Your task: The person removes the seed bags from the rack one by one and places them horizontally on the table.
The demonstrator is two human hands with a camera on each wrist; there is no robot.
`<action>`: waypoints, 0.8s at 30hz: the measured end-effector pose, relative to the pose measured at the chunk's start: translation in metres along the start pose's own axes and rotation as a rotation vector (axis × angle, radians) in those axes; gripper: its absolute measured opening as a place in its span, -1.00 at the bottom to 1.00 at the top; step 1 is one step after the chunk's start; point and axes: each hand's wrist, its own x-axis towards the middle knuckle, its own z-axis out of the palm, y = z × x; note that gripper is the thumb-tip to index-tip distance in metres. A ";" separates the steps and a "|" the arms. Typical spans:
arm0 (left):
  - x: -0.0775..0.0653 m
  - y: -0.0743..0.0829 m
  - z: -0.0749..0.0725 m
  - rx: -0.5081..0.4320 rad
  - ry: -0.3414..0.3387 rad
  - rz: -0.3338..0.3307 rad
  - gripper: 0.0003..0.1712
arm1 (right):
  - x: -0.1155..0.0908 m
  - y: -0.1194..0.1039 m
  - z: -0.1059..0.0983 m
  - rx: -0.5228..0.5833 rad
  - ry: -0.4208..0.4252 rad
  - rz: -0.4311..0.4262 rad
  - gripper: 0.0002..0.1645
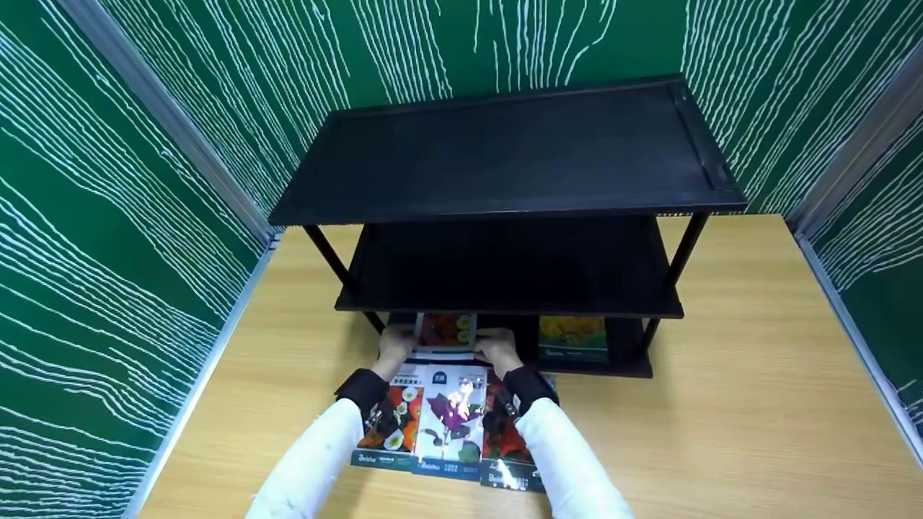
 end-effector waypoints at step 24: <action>-0.022 0.037 -0.016 -0.144 0.023 0.166 -0.61 | -0.002 0.010 -0.029 -0.002 -0.097 -0.084 -0.41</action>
